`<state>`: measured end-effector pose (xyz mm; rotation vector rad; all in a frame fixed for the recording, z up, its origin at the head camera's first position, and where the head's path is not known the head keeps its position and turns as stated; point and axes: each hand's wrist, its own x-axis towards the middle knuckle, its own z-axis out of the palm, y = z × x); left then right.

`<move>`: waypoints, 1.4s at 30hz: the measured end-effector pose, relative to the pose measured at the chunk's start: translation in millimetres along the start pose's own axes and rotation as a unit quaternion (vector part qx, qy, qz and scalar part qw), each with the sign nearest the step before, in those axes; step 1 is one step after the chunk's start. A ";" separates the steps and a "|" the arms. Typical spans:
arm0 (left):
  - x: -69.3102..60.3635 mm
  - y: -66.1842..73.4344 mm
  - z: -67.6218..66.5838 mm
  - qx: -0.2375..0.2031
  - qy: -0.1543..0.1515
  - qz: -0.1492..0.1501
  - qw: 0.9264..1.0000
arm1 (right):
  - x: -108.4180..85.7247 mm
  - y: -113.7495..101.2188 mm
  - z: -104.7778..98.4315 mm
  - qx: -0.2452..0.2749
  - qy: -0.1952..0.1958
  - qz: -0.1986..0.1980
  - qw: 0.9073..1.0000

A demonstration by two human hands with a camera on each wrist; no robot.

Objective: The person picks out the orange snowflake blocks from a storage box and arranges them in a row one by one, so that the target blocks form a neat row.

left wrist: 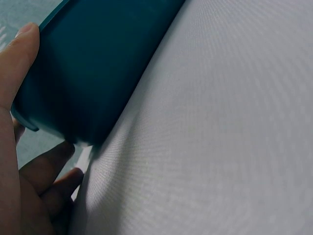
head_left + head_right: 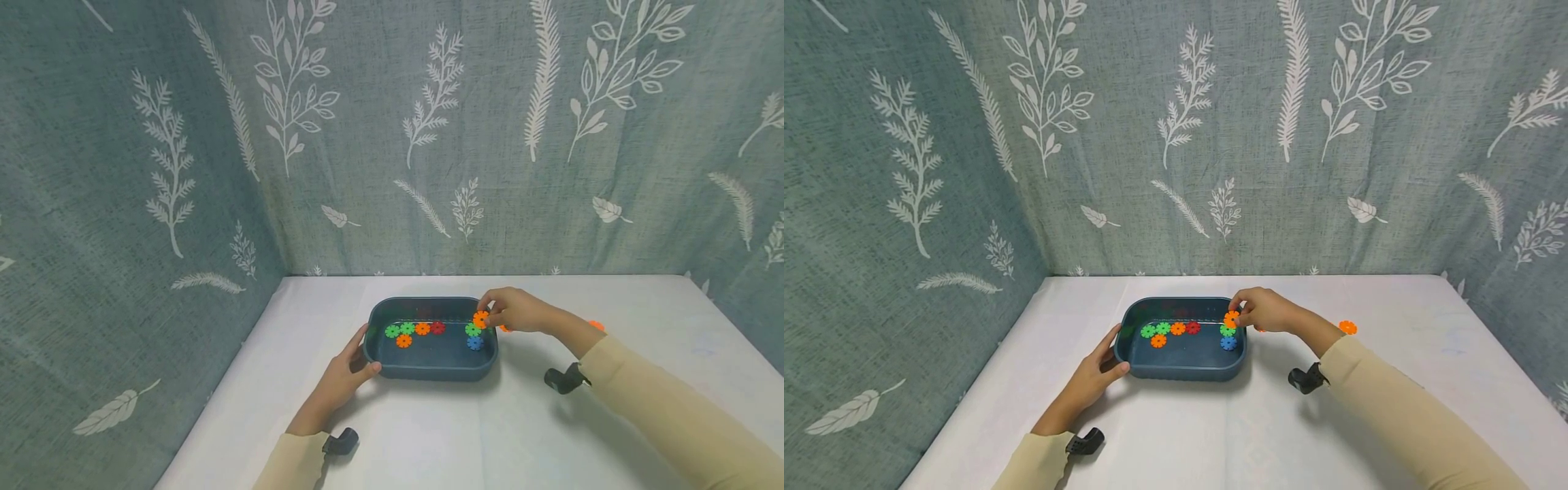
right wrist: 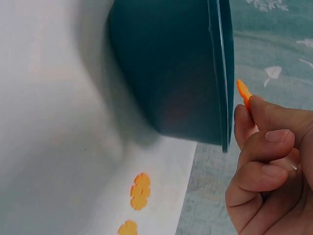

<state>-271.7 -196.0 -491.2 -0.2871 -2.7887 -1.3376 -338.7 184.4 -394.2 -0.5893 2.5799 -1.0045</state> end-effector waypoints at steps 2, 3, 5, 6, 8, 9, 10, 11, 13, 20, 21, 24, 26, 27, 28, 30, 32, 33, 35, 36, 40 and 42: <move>0.3 -0.6 0.1 0.001 0.000 0.002 1.000 | -1.6 2.9 -1.1 0.002 0.004 0.006 1.000; 0.4 -0.9 0.1 0.000 0.000 0.002 1.000 | -2.5 4.3 -1.7 0.004 0.006 0.010 1.000; 0.6 -1.6 0.4 -0.001 0.000 0.004 1.000 | -4.4 7.7 -3.1 0.006 0.011 0.015 1.000; 0.5 -1.6 0.4 -0.001 0.000 0.004 1.000 | -5.6 9.4 -3.9 0.008 0.013 0.018 1.000; 0.6 -1.4 0.2 -0.004 0.000 0.004 1.000 | -8.2 12.7 -5.8 0.013 0.017 0.023 0.999; 0.5 -1.1 0.1 -0.005 -0.001 0.004 1.000 | -9.7 14.2 -6.9 0.018 0.019 0.027 0.999; 0.5 -1.0 0.0 -0.005 -0.001 0.004 1.000 | -11.3 15.8 -8.0 0.022 0.021 0.030 0.999; 0.6 -0.7 -0.2 -0.005 -0.001 0.004 1.000 | -13.0 17.3 -9.3 0.025 0.022 0.029 0.999; 0.5 -0.2 -0.6 -0.005 -0.001 0.004 1.000 | -16.1 21.0 -11.8 0.032 0.024 0.035 0.999; 0.6 -0.2 -0.7 -0.001 -0.002 0.002 1.000 | -23.7 37.3 -19.0 0.041 0.036 0.050 0.997; 0.5 -0.1 -0.7 -0.002 -0.001 0.002 1.000 | -24.8 39.7 -19.9 0.043 0.037 0.050 0.997; 0.5 -0.1 -0.6 -0.003 -0.001 0.006 1.000 | -28.5 46.3 -21.8 0.055 0.042 0.055 0.996; 0.5 -0.6 -0.4 -0.004 -0.002 0.008 1.000 | -31.5 50.7 -23.0 0.065 0.045 0.056 0.995; 0.3 -0.6 -0.3 -0.004 -0.002 0.007 1.000 | -33.0 52.7 -23.5 0.068 0.048 0.057 0.995; 0.2 -0.6 -0.2 -0.003 -0.002 0.007 1.000 | -34.6 54.4 -24.1 0.072 0.050 0.058 0.994; -0.3 0.0 -0.3 -0.003 -0.004 0.003 1.000 | -37.6 57.9 -25.5 0.073 0.053 0.058 0.994; -1.2 1.4 -0.7 -0.002 -0.004 -0.002 1.000 | -40.4 61.3 -27.0 0.072 0.055 0.059 0.994; -1.3 1.9 -0.9 0.000 -0.003 -0.002 1.000 | -41.5 63.0 -27.8 0.072 0.057 0.061 0.994; -1.6 2.7 -1.1 0.002 -0.003 -0.004 1.000 | -43.8 67.1 -29.3 0.075 0.059 0.064 0.993; -1.6 3.0 -1.3 0.002 -0.003 -0.004 1.000 | -45.0 69.5 -30.1 0.075 0.060 0.065 0.993; -1.3 3.0 -1.2 0.002 -0.003 -0.001 1.000 | -51.4 81.1 -33.2 0.088 0.066 0.064 0.992; -0.9 2.6 -1.0 0.000 -0.003 0.000 1.000 | -55.5 87.6 -35.0 0.090 0.069 0.059 0.992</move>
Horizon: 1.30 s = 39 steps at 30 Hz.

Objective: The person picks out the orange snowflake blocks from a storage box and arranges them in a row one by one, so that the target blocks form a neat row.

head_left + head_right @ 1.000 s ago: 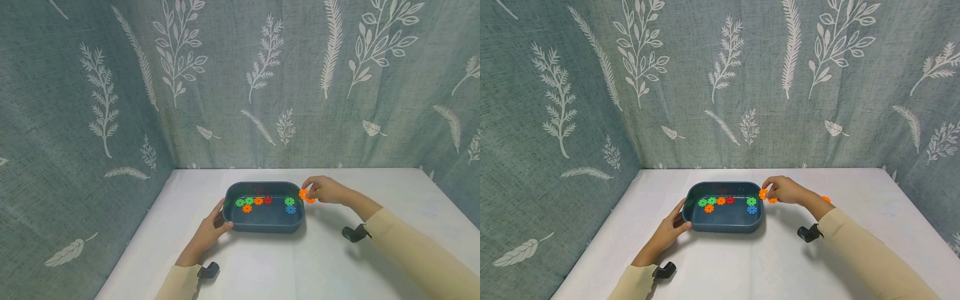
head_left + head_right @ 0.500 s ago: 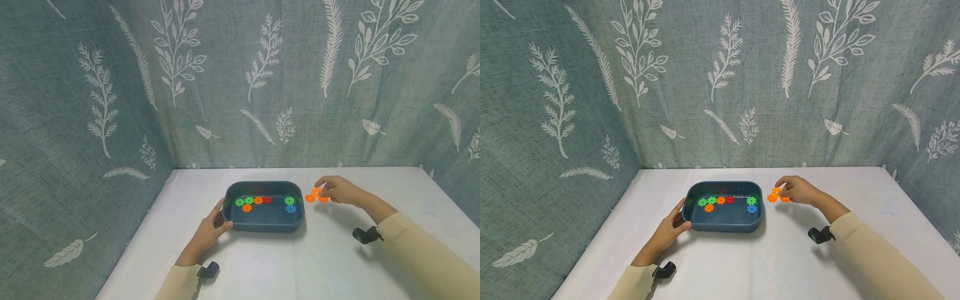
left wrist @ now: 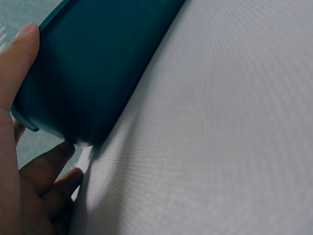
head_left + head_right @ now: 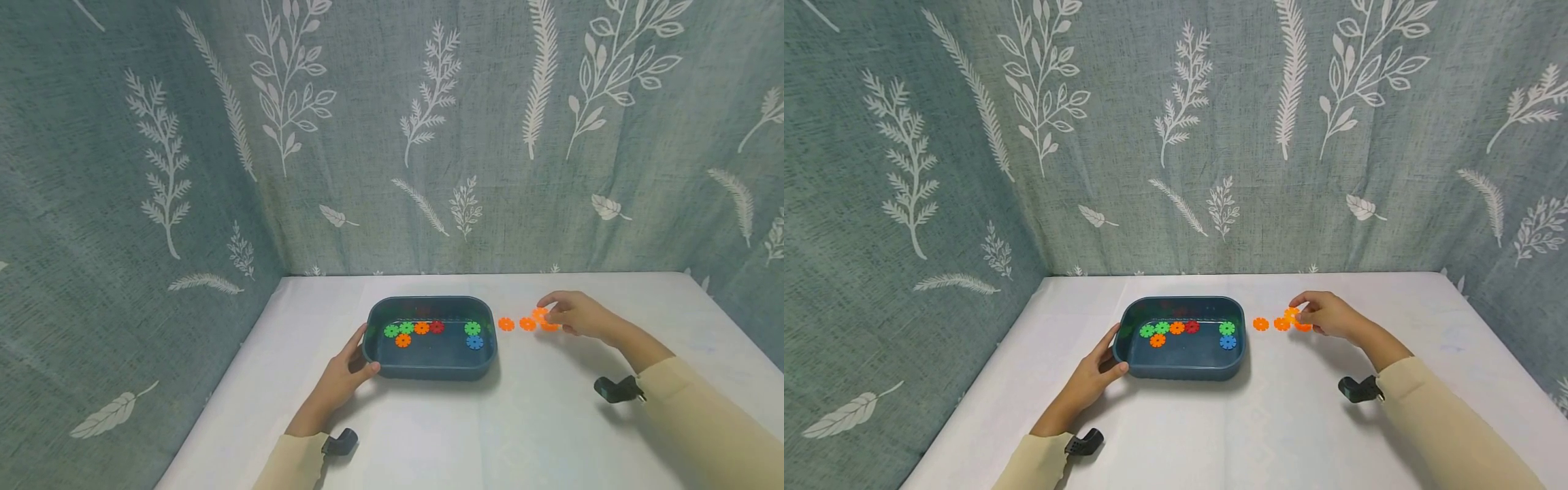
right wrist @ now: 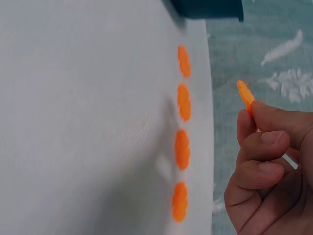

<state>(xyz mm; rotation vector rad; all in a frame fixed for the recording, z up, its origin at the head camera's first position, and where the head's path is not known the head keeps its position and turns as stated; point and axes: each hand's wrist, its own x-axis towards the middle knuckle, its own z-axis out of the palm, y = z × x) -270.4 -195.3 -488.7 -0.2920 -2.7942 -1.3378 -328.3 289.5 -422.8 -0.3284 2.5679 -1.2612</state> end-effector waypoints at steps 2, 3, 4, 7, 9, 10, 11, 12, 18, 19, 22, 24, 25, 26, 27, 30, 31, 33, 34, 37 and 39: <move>0.1 -0.2 0.9 0.000 -0.001 -0.001 1.000 | -3.4 6.4 -3.8 0.002 0.004 -0.003 1.000; 0.4 -0.3 1.3 -0.001 -0.001 0.000 1.000 | -5.0 9.3 -5.6 0.003 0.006 -0.001 1.000; 0.4 -0.4 1.7 -0.001 -0.001 0.000 1.000 | -6.7 11.9 -7.5 0.004 0.007 0.000 1.000; 0.8 -0.8 2.4 -0.002 0.000 0.000 1.000 | -11.1 18.7 -12.6 0.005 0.015 0.011 1.000; 0.9 -0.8 2.8 -0.002 0.000 0.000 1.000 | -13.9 22.7 -15.7 0.009 0.020 0.020 1.000; 0.9 -0.8 3.0 -0.002 0.000 0.000 1.000 | -15.3 24.7 -17.2 0.009 0.022 0.021 0.999; 0.9 -0.7 3.1 -0.003 0.001 0.000 1.000 | -16.6 26.8 -18.6 0.009 0.026 0.028 0.999; 0.8 -0.6 3.3 -0.003 0.001 0.000 1.000 | -18.0 29.1 -20.2 0.007 0.029 0.031 0.999; 0.7 0.6 4.1 -0.008 0.000 0.004 1.000 | -25.8 43.5 -29.8 -0.008 0.048 0.039 0.998; 0.7 0.7 4.1 -0.008 0.000 0.005 1.000 | -27.2 45.1 -31.3 -0.008 0.049 0.041 0.998; 0.4 0.6 3.5 -0.006 -0.003 0.004 1.000 | -31.5 48.8 -35.0 -0.002 0.054 0.047 0.997; 0.0 0.3 2.3 -0.005 -0.002 0.002 1.000 | -33.2 51.2 -36.7 0.002 0.056 0.051 0.997; -0.2 0.1 1.8 -0.005 -0.001 0.001 1.000 | -33.7 52.6 -37.5 0.002 0.058 0.053 0.997; -0.3 -0.1 1.3 -0.006 -0.001 0.001 1.000 | -34.2 54.3 -38.4 0.002 0.061 0.056 0.997; -0.6 0.1 0.8 -0.007 0.000 0.000 1.000 | -34.7 56.4 -39.5 0.002 0.062 0.060 0.996; 0.0 -0.5 0.3 -0.006 0.000 0.001 1.000 | -36.0 63.1 -42.9 -0.003 0.071 0.071 0.995; 0.3 -0.7 0.3 -0.005 -0.002 0.001 1.000 | -36.7 65.6 -44.3 -0.005 0.075 0.076 0.994; 0.8 -1.3 0.6 -0.001 -0.005 0.002 1.000 | -38.8 69.5 -46.7 -0.006 0.080 0.082 0.993; 1.1 -1.8 0.8 0.001 -0.005 0.002 1.000 | -39.8 71.1 -47.5 -0.006 0.084 0.084 0.993; 1.1 -2.1 0.8 0.004 -0.003 0.002 1.000 | -43.3 75.9 -49.4 -0.004 0.090 0.088 0.992; 1.0 -2.1 1.0 0.003 -0.003 0.002 1.000 | -45.5 78.8 -50.2 -0.003 0.094 0.091 0.991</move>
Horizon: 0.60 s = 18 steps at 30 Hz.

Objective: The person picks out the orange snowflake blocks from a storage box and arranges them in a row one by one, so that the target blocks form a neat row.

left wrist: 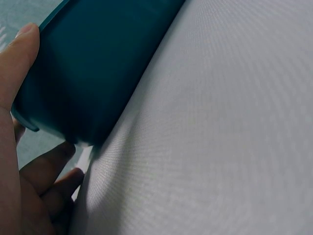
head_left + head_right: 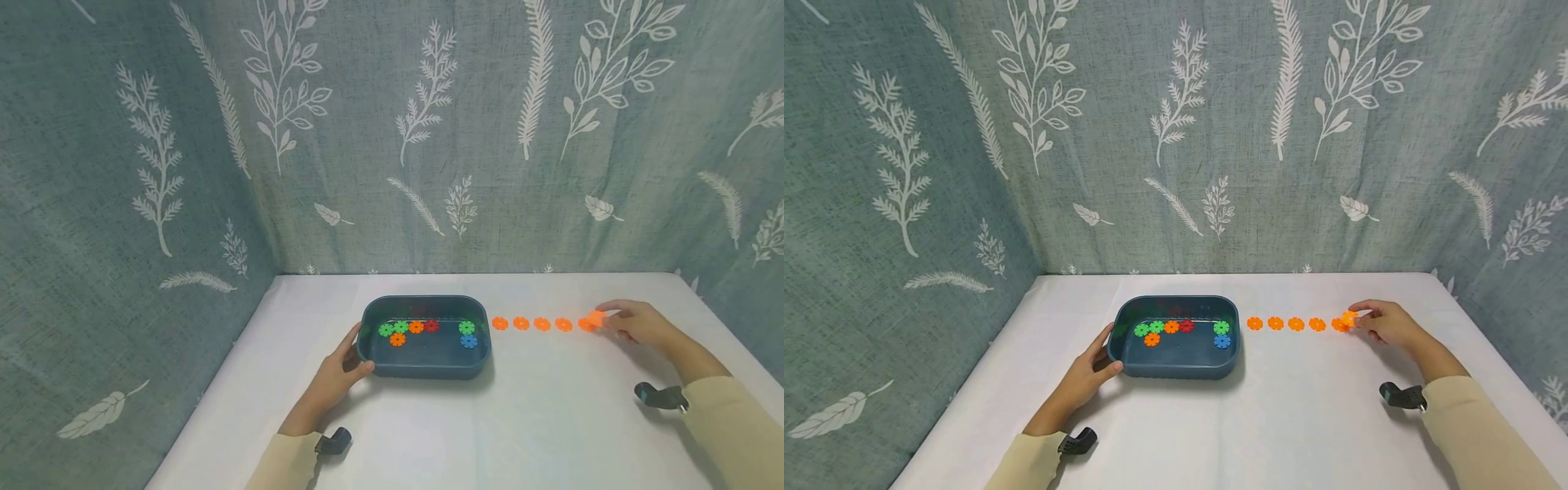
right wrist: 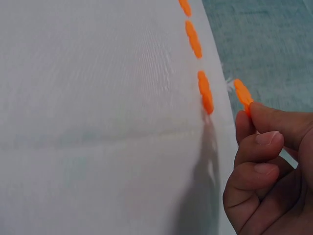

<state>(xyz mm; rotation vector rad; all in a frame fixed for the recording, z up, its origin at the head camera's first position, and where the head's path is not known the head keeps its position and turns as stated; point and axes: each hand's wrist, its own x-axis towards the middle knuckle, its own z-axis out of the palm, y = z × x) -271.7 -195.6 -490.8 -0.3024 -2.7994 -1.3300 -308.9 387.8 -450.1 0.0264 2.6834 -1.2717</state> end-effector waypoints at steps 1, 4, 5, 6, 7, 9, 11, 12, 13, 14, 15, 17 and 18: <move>0.0 0.1 -0.2 0.000 0.000 0.000 1.000 | -0.6 1.6 -0.3 -0.001 0.001 0.002 1.000; -0.4 0.8 -0.5 -0.001 0.000 -0.001 1.000 | -2.0 6.0 -1.5 -0.007 0.004 0.008 1.000; -0.4 0.8 -0.5 -0.001 0.000 -0.002 1.000 | -2.0 7.3 -2.0 -0.010 0.005 0.011 1.000; -0.4 0.7 -0.4 0.000 0.000 -0.003 1.000 | -2.2 8.4 -2.5 -0.014 0.006 0.014 1.000; -0.3 0.5 -0.3 0.000 0.000 -0.004 1.000 | -2.0 9.7 -3.1 -0.016 0.007 0.016 1.000; -0.3 -0.1 -0.1 0.001 0.000 -0.006 1.000 | -1.2 11.8 -4.4 -0.021 0.008 0.021 1.000; 0.0 -0.7 0.2 0.001 -0.002 -0.006 1.000 | -0.6 12.7 -6.0 -0.026 0.008 0.027 0.999; -0.2 -0.8 0.2 0.000 -0.002 -0.007 1.000 | -0.4 12.9 -7.0 -0.027 0.007 0.029 0.999; -0.1 -1.0 0.2 -0.001 -0.003 -0.006 1.000 | 0.1 13.5 -7.9 -0.029 0.006 0.028 0.999; 0.0 -1.0 0.1 -0.001 -0.003 -0.005 1.000 | 0.5 13.5 -9.0 -0.031 0.005 0.028 0.999; 0.2 -0.9 -0.1 -0.002 -0.003 -0.005 1.000 | 0.8 13.4 -10.2 -0.033 0.003 0.028 0.999; 0.6 -0.6 -0.5 -0.002 -0.003 -0.004 1.000 | 1.5 13.6 -12.4 -0.040 0.003 0.028 0.999; 0.6 -0.4 -0.7 -0.001 -0.003 -0.003 1.000 | 1.8 13.5 -13.3 -0.043 0.002 0.028 0.999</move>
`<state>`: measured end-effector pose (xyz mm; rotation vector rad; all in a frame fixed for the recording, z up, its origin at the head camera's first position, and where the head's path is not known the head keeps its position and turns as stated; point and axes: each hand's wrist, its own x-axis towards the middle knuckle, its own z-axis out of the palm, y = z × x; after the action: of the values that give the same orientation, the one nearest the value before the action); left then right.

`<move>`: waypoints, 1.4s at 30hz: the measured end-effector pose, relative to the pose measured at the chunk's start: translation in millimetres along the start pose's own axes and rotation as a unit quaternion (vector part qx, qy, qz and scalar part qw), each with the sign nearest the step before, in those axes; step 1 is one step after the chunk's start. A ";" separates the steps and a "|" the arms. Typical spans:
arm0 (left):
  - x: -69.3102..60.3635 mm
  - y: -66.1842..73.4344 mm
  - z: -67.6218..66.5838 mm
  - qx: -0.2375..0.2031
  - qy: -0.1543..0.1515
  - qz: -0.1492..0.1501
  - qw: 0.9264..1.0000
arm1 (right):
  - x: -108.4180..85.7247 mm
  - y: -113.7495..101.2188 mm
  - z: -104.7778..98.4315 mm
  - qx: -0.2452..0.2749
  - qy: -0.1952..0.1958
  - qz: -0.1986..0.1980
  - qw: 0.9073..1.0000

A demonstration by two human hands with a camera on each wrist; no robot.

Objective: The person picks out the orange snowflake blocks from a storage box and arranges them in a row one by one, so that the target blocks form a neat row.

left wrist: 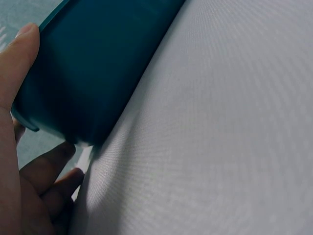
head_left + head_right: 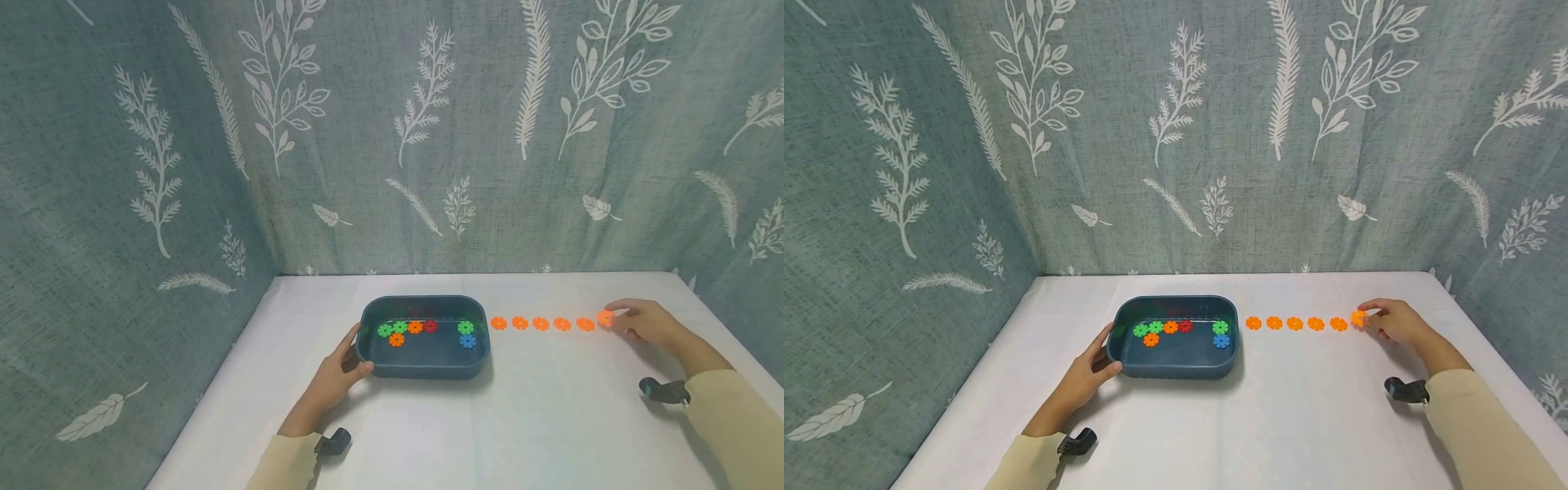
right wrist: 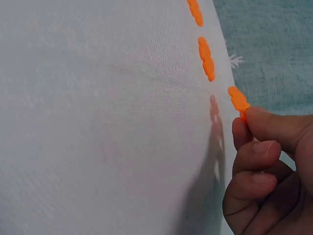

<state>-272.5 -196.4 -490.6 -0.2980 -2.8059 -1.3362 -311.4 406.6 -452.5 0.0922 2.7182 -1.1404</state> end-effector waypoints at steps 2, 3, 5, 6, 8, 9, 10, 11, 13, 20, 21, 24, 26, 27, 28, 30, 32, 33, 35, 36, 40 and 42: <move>0.1 0.1 -0.2 0.000 0.001 0.000 1.000 | 0.5 0.0 -1.2 -0.009 -0.001 -0.001 1.000; -0.3 0.2 -0.4 0.001 0.001 -0.001 1.000 | 0.6 0.1 -1.5 -0.015 -0.001 -0.002 1.000; -0.6 -0.1 -0.3 0.003 0.001 -0.001 1.000 | 0.1 -0.3 -1.5 -0.023 -0.001 -0.001 1.000; -0.9 -0.3 -0.2 0.003 0.001 -0.003 1.000 | -0.5 -0.6 -1.3 -0.027 -0.001 -0.001 1.000; -1.2 -0.9 0.1 0.004 0.001 -0.004 1.000 | -1.1 -0.7 -0.9 -0.036 -0.001 0.003 0.999; -1.3 -1.2 0.2 0.005 0.000 -0.004 1.000 | -1.2 -0.5 -0.5 -0.040 -0.001 0.006 0.999; -1.1 -1.5 0.4 0.006 0.000 -0.003 1.000 | -1.4 -0.6 0.0 -0.044 -0.001 0.009 0.999; -0.9 -1.9 0.6 0.006 0.001 -0.002 1.000 | -0.9 0.1 0.4 -0.048 0.000 0.011 0.999; -0.7 -2.1 0.8 0.005 0.001 -0.001 1.000 | 0.4 1.2 1.4 -0.059 0.003 0.012 0.998; -1.0 -1.5 -0.5 0.000 0.003 -0.002 1.000 | 4.8 3.0 3.1 -0.096 0.014 -0.010 0.995; -1.0 -1.4 -0.6 0.001 0.004 -0.002 1.000 | 4.8 2.2 3.2 -0.098 0.012 -0.009 0.995; -0.9 -1.4 -0.5 0.002 0.003 -0.002 1.000 | 3.9 -0.2 3.8 -0.105 0.009 0.000 0.994; -0.4 -1.9 0.0 0.004 0.004 -0.002 1.000 | 3.5 -0.6 4.4 -0.104 0.007 0.010 0.995; -0.4 -2.0 0.1 0.004 0.003 -0.002 1.000 | 3.4 -0.3 4.6 -0.102 0.006 0.013 0.995; -0.3 -2.2 0.3 0.004 0.003 -0.001 1.000 | 3.2 0.2 4.7 -0.102 0.006 0.016 0.995; -0.9 -2.2 0.3 0.003 0.002 -0.002 1.000 | 3.0 1.8 4.9 -0.101 0.006 0.018 0.995; -1.2 -1.6 0.1 0.001 0.001 -0.003 1.000 | 2.8 3.3 4.8 -0.102 0.006 0.018 0.995; -1.3 -1.1 0.0 0.000 0.000 -0.003 1.000 | 2.7 3.9 4.6 -0.103 0.007 0.019 0.994; -1.2 0.0 -0.2 0.000 -0.001 -0.003 1.000 | 2.5 5.0 4.2 -0.105 0.008 0.019 0.994; -1.0 0.5 -0.2 0.000 -0.001 -0.002 1.000 | 2.3 5.4 4.0 -0.106 0.009 0.019 0.994; -0.4 1.2 -0.1 0.004 -0.001 -0.003 1.000 | 1.3 6.3 3.7 -0.101 0.007 0.020 0.995; -0.4 0.9 0.1 0.006 -0.001 -0.005 1.000 | 0.8 6.4 3.9 -0.099 0.005 0.021 0.995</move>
<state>-271.9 -195.8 -490.0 -0.2871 -2.8201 -1.3199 -310.7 408.3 -459.8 0.1260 2.8061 -0.8547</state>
